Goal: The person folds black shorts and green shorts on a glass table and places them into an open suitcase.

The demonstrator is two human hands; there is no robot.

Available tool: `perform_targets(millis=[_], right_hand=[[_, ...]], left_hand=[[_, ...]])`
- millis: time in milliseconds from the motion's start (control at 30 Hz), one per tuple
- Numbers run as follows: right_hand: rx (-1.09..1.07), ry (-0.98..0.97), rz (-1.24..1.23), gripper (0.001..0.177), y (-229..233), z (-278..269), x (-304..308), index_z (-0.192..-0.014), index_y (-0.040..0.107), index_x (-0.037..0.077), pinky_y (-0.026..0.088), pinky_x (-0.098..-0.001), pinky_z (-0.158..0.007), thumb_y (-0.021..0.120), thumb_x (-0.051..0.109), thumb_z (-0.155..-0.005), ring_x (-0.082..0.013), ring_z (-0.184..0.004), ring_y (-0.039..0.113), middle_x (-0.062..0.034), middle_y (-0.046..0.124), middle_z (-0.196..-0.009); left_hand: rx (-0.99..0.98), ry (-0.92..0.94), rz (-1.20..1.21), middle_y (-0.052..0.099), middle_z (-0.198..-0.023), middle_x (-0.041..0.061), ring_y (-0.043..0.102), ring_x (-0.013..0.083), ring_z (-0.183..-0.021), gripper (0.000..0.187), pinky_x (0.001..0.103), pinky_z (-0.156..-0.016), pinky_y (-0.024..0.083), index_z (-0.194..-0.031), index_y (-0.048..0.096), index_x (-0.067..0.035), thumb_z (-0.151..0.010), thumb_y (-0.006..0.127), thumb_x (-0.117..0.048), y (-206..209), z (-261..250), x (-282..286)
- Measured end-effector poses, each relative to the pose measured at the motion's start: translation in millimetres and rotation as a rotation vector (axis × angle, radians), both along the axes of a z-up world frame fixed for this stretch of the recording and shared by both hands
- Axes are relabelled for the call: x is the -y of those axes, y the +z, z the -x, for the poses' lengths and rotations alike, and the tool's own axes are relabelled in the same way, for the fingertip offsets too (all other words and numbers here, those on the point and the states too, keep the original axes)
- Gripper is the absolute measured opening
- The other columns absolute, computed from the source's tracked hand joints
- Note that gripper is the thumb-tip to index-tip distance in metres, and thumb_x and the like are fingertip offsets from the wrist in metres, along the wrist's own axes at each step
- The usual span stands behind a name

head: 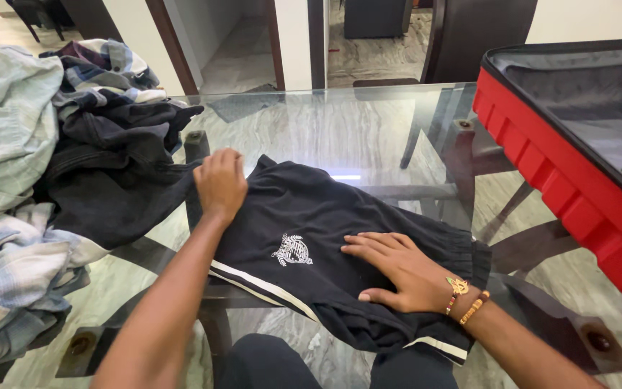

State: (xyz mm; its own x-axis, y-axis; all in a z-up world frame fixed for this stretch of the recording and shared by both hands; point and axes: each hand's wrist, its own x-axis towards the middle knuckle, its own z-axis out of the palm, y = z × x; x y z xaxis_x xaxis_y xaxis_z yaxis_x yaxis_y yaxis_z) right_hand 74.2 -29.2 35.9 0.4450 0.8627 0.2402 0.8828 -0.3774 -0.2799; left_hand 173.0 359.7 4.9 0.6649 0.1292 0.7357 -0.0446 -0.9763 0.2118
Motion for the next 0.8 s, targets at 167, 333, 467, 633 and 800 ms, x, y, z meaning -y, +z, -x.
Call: perform_targets(millis=[167, 333, 467, 633, 800], right_hand=[[0.03, 0.071, 0.068, 0.084, 0, 0, 1, -0.154, 0.039, 0.012, 0.015, -0.0557, -0.12, 0.072, 0.051, -0.087, -0.0323, -0.154, 0.023, -0.0135, 0.029, -0.166], [-0.106, 0.009, 0.126, 0.093, 5, -8, 8, -0.154, 0.038, 0.018, 0.014, -0.0545, -0.121, 0.079, 0.048, -0.077, -0.0285, -0.156, 0.022, -0.0072, 0.031, -0.167], [-0.118, -0.019, 0.108, 0.1, 1, -17, 14, -0.155, 0.036, 0.016, 0.015, -0.0541, -0.121, 0.082, 0.053, -0.075, -0.0298, -0.155, 0.021, -0.008, 0.029, -0.166], [-0.069, -0.091, 0.116, 0.107, -11, -34, 32, -0.153, 0.038, 0.012, 0.017, -0.0522, -0.121, 0.081, 0.064, -0.07, -0.0306, -0.153, 0.023, -0.0112, 0.03, -0.164], [0.072, -0.4, 0.289, 0.102, -13, -57, 57, -0.152, 0.042, 0.021, 0.016, -0.0538, -0.12, 0.067, 0.078, -0.072, -0.0274, -0.154, 0.023, -0.0063, 0.036, -0.162]], left_hand=[[-0.388, -0.451, -0.014, 0.066, -0.129, 0.005, 0.06, 0.0255, -0.126, 0.038, 0.045, -0.107, 0.047, -0.123, 0.067, -0.016, -0.101, 0.061, -0.046, 19, 31, 39], [-0.472, -0.361, -0.18, 0.04, -0.16, 0.008, 0.031, 0.0288, -0.149, 0.067, 0.051, -0.119, 0.021, -0.151, 0.048, -0.02, -0.097, 0.048, -0.06, 4, 53, 51], [-0.595, -0.207, -0.145, 0.031, -0.165, 0.004, 0.021, 0.0274, -0.153, 0.075, 0.054, -0.121, 0.013, -0.155, 0.042, -0.027, -0.093, 0.043, -0.068, -1, 65, 54], [-0.59, -0.12, -0.092, 0.028, -0.166, 0.006, 0.018, 0.0279, -0.155, 0.085, 0.055, -0.122, 0.012, -0.156, 0.039, -0.025, -0.089, 0.044, -0.077, -1, 86, 53], [-0.677, 0.033, -0.01, 0.023, -0.168, 0.006, 0.016, 0.0281, -0.155, 0.094, 0.059, -0.121, 0.008, -0.158, 0.033, -0.023, -0.086, 0.04, -0.083, 2, 100, 58]])
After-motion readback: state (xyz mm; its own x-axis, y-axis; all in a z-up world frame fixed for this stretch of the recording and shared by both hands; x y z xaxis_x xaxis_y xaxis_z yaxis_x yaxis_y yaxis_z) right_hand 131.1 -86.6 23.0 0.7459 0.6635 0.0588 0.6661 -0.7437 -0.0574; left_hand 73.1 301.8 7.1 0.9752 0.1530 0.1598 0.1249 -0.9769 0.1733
